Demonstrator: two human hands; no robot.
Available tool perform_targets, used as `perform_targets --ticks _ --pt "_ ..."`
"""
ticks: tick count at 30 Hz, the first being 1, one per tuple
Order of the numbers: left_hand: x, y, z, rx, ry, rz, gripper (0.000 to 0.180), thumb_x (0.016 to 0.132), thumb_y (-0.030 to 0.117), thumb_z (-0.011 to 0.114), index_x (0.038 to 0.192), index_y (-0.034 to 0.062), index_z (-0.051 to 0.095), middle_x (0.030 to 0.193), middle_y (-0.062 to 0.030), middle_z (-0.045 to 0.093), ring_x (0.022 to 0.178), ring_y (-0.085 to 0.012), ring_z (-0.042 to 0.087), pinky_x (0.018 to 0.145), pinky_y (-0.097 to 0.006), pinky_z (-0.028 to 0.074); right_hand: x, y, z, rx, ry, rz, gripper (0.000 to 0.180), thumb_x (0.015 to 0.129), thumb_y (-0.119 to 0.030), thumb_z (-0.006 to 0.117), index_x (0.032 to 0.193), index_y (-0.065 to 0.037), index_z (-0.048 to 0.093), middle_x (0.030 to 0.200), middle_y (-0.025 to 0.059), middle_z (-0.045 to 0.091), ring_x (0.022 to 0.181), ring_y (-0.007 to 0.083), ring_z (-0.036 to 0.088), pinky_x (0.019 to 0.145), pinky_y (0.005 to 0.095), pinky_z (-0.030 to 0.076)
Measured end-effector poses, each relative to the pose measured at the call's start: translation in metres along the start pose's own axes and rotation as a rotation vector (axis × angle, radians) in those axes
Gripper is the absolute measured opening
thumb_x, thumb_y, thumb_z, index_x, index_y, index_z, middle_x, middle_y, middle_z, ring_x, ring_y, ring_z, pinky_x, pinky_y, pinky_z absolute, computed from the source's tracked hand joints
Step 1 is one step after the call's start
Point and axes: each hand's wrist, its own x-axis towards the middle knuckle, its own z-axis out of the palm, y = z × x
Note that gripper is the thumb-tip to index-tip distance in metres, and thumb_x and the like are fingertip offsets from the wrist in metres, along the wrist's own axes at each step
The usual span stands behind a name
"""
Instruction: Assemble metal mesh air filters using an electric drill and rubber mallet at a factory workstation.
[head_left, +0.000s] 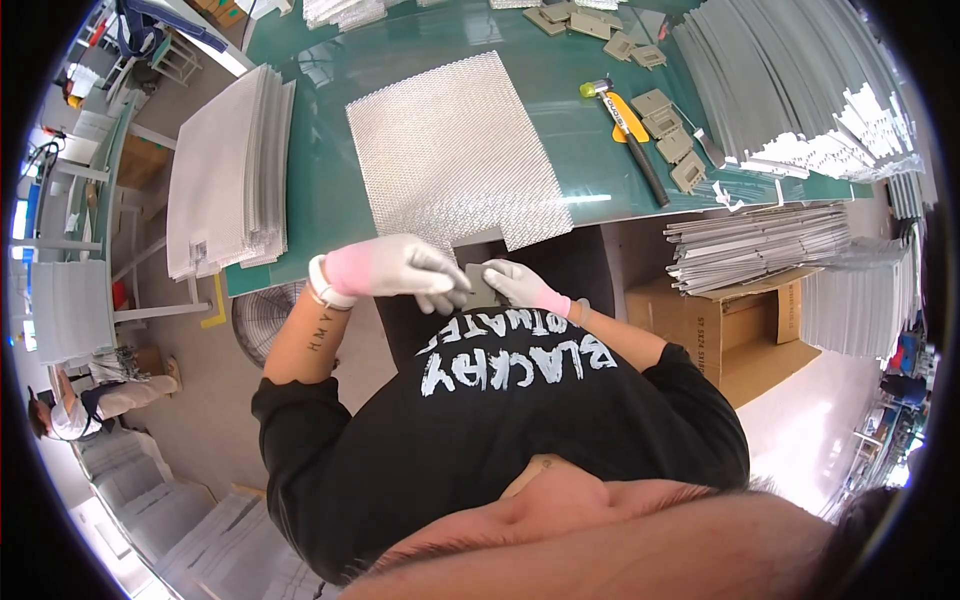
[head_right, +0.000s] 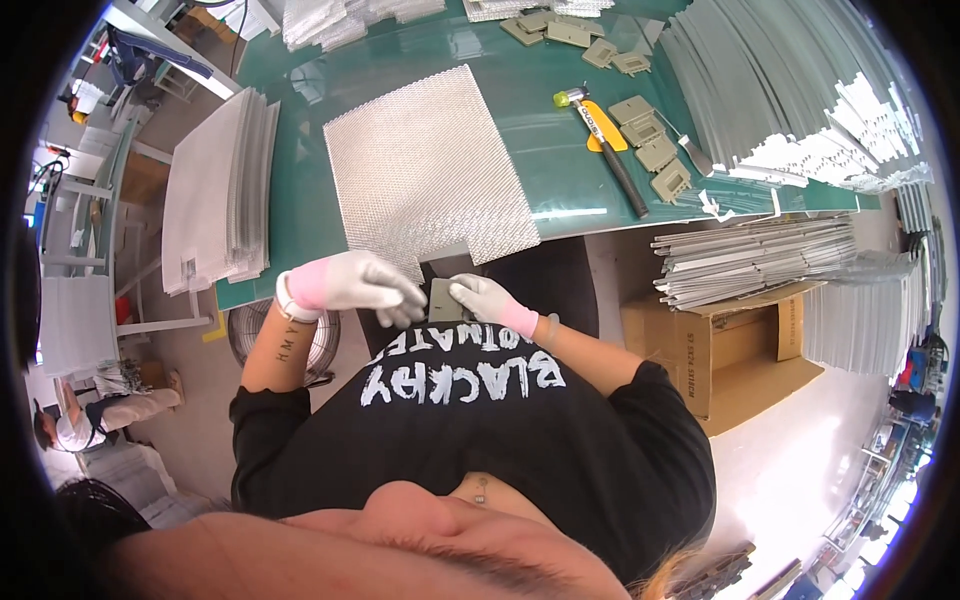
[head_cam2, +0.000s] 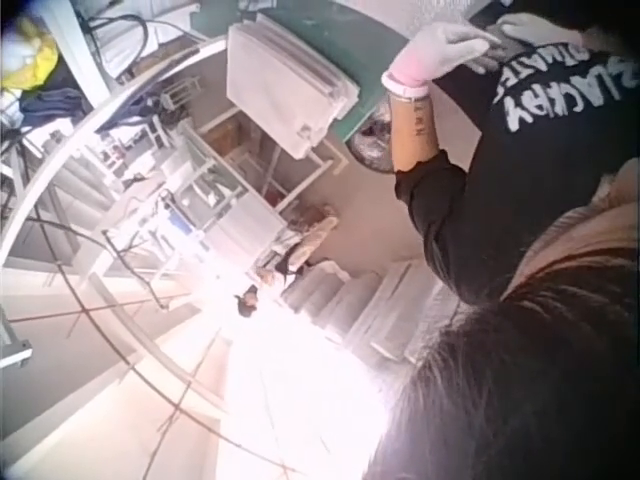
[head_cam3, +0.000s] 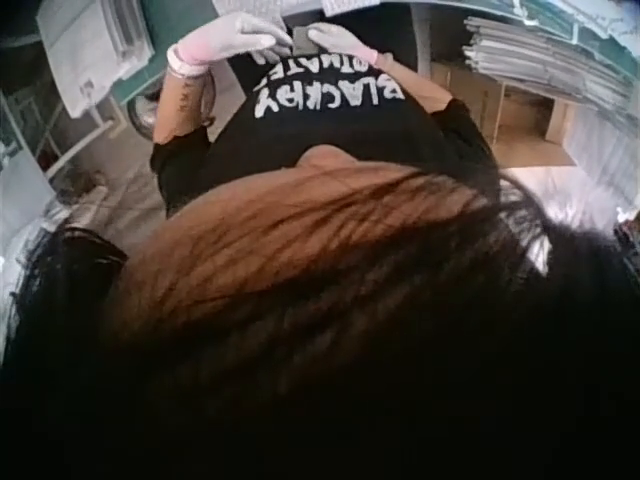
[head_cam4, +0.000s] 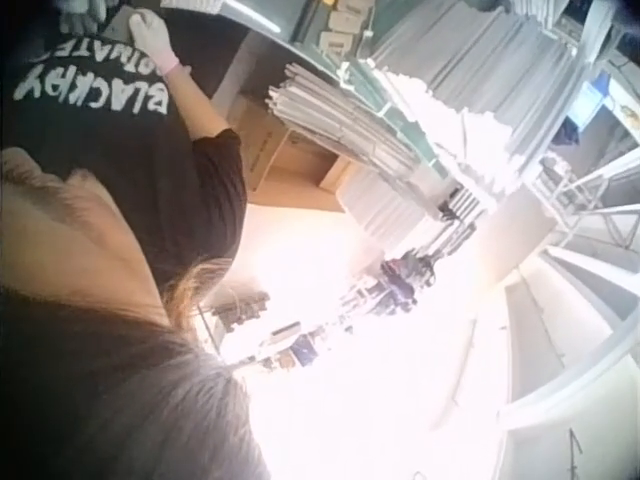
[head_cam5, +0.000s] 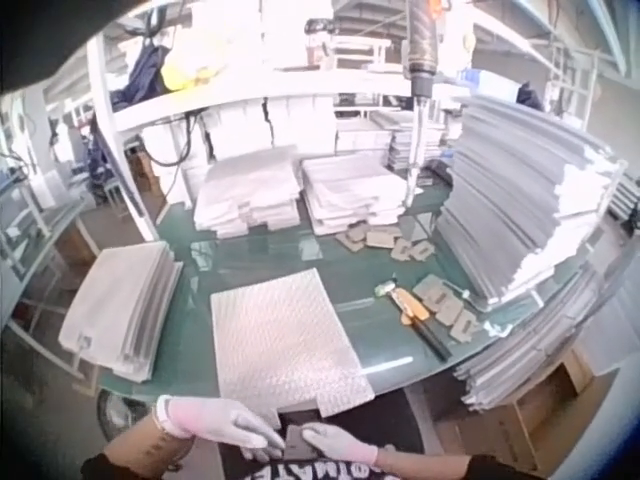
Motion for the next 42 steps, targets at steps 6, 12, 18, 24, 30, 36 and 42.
perform_targets --ticks 6,12,18,24,30,36,42 --pt "-0.002 -0.057 0.042 0.259 0.181 -0.039 0.041 0.101 0.033 0.052 0.110 -0.0041 0.066 0.097 -0.0090 0.069 0.089 -0.0130 0.064 0.085 -0.030 0.052 -0.022 0.014 -0.017 0.024 0.058 0.119 0.040 0.097 -0.020 0.059 0.127 0.004 0.051 0.113 0.0087 0.063 0.101 0.0122 0.061 0.087 0.0271 0.050" --pt "0.081 -0.150 0.084 -1.000 0.798 0.359 0.042 0.103 0.034 0.048 0.121 -0.0044 0.050 0.118 -0.0183 0.057 0.107 -0.0248 0.058 0.094 -0.039 0.049 -0.006 0.014 -0.007 0.702 -0.011 -0.056 0.046 0.098 -0.022 0.058 0.134 0.001 0.042 0.125 0.0101 0.058 0.101 0.0178 0.062 0.089 0.0321 0.051" --pt "0.099 -0.157 0.070 -1.017 0.799 0.499 0.038 0.102 0.027 0.051 0.124 -0.0031 0.051 0.125 -0.0171 0.058 0.112 -0.0255 0.059 0.091 -0.036 0.049 -0.007 0.003 -0.005 0.508 0.108 0.040 0.039 0.098 -0.021 0.056 0.128 0.001 0.045 0.112 0.0090 0.059 0.085 0.0160 0.062 0.073 0.0312 0.056" --pt "0.106 -0.150 0.081 -0.885 1.029 0.392 0.039 0.100 0.027 0.057 0.117 -0.0073 0.058 0.111 -0.0165 0.065 0.098 -0.0247 0.066 0.079 -0.033 0.055 -0.007 -0.007 -0.001 0.297 0.280 -0.010 0.031 0.096 -0.017 0.060 0.113 0.008 0.054 0.092 0.0109 0.064 0.071 0.0142 0.065 0.062 0.0268 0.056" --pt "0.109 -0.146 0.080 -0.743 0.907 0.087 0.040 0.093 0.034 0.068 0.100 -0.0056 0.067 0.089 -0.0067 0.068 0.072 -0.0114 0.062 0.065 -0.026 0.052 -0.013 -0.030 0.008 0.225 0.332 -0.056 0.025 0.094 -0.018 0.063 0.097 0.007 0.062 0.079 0.0066 0.065 0.065 0.0106 0.061 0.058 0.0250 0.052" --pt "0.106 -0.140 0.076 -0.379 0.885 0.135 0.042 0.095 0.040 0.063 0.086 -0.0004 0.067 0.066 -0.0009 0.061 0.054 -0.0067 0.051 0.050 -0.023 0.041 -0.014 -0.022 0.002 0.352 0.659 -0.043 0.028 0.096 -0.028 0.062 0.084 -0.003 0.063 0.071 -0.0005 0.059 0.060 0.0062 0.052 0.059 0.0223 0.045" --pt "0.113 -0.144 0.078 -0.552 0.878 0.224 0.036 0.099 0.035 0.057 0.090 0.0014 0.066 0.068 -0.0010 0.060 0.054 -0.0067 0.049 0.049 -0.024 0.040 -0.011 -0.018 -0.002 0.282 0.630 -0.052 0.028 0.097 -0.028 0.061 0.083 -0.004 0.063 0.069 -0.0009 0.059 0.060 0.0056 0.053 0.057 0.0220 0.044"
